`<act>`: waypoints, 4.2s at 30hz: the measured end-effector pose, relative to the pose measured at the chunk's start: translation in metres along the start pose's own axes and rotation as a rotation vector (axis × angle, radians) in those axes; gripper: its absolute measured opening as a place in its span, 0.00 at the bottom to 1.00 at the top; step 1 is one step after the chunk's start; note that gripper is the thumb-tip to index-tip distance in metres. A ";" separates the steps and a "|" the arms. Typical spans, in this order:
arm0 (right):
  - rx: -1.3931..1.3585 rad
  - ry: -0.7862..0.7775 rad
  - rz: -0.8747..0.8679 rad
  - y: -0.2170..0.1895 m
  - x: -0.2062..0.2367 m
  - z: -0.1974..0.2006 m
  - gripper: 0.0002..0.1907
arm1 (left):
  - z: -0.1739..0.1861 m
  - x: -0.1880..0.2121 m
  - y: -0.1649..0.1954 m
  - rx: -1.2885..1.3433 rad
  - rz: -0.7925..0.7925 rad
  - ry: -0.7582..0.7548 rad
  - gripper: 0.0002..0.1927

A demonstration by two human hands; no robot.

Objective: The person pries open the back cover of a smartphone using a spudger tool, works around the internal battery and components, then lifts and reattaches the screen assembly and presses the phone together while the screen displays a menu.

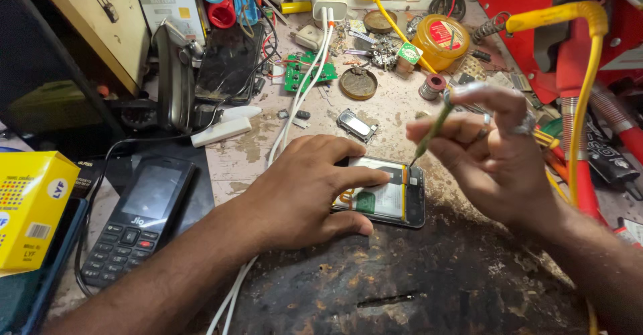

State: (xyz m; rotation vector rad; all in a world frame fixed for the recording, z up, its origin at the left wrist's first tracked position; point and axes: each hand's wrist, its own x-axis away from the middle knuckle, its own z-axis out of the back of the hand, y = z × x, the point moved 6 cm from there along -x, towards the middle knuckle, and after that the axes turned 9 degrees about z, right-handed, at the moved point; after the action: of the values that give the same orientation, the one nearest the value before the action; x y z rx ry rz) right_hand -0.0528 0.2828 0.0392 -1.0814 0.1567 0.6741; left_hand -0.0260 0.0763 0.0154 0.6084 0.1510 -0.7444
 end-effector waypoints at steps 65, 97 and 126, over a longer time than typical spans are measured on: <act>0.044 0.108 0.141 -0.001 0.012 0.021 0.36 | 0.003 0.001 -0.002 -0.019 0.070 0.039 0.29; 0.092 0.202 0.063 -0.006 0.022 0.000 0.31 | 0.004 0.000 -0.004 0.000 0.074 0.013 0.29; 0.172 0.252 0.097 -0.008 0.026 0.005 0.38 | 0.002 0.000 -0.003 -0.013 0.071 0.034 0.29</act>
State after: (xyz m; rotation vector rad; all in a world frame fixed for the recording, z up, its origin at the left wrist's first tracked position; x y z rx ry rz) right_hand -0.0288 0.2958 0.0360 -0.9948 0.4786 0.5975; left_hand -0.0288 0.0734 0.0156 0.6113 0.1648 -0.6645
